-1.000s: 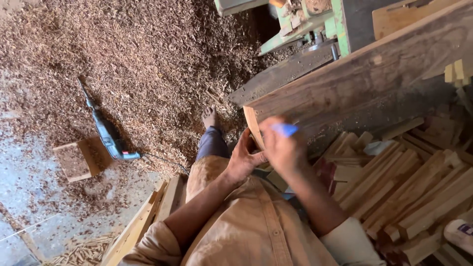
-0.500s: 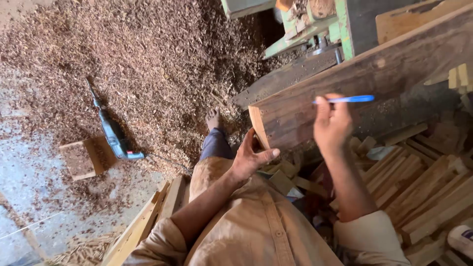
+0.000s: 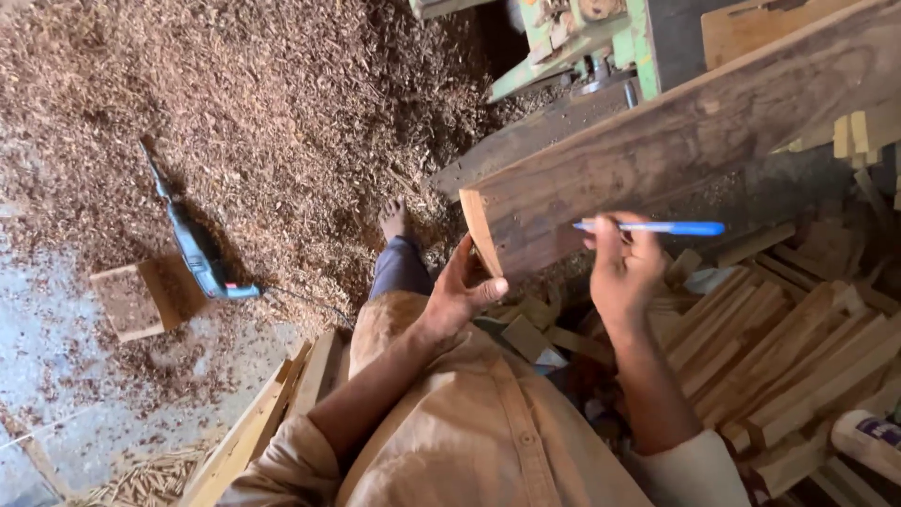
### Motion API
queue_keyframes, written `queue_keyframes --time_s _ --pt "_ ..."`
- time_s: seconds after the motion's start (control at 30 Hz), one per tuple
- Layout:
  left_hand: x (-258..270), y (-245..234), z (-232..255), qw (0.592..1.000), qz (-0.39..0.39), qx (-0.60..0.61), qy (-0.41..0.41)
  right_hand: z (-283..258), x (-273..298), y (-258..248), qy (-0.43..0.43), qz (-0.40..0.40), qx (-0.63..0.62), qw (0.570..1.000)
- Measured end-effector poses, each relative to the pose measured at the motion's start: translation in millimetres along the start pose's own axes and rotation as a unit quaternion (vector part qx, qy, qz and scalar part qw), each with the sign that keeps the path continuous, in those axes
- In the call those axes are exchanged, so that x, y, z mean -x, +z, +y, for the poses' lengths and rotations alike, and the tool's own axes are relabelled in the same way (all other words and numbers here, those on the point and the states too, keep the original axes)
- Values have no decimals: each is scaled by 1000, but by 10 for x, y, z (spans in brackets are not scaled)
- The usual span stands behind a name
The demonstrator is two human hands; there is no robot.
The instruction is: Marking and cutting a large wooden board with a circular saw in a workshop.
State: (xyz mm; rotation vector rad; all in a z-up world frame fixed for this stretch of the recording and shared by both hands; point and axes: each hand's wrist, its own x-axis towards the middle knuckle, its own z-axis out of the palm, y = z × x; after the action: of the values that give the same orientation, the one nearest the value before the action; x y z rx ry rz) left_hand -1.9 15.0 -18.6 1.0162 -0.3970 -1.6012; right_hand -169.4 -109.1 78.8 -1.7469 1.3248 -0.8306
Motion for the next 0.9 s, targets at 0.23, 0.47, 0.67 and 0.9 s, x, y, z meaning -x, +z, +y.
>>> queue_keyframes --time_s 0.23,0.47,0.67,0.9 --pt "-5 33 150 999 3 -2 -46 -115 -7 71 -99 -3 138 985" --pt "11 52 102 998 7 56 -35 5 -106 4 -157 5 188 970" --pt "54 50 72 997 9 55 -44 -201 -18 153 -189 -26 170 967" --pt "81 -66 -124 996 27 57 -66 149 -126 23 -84 15 163 983"
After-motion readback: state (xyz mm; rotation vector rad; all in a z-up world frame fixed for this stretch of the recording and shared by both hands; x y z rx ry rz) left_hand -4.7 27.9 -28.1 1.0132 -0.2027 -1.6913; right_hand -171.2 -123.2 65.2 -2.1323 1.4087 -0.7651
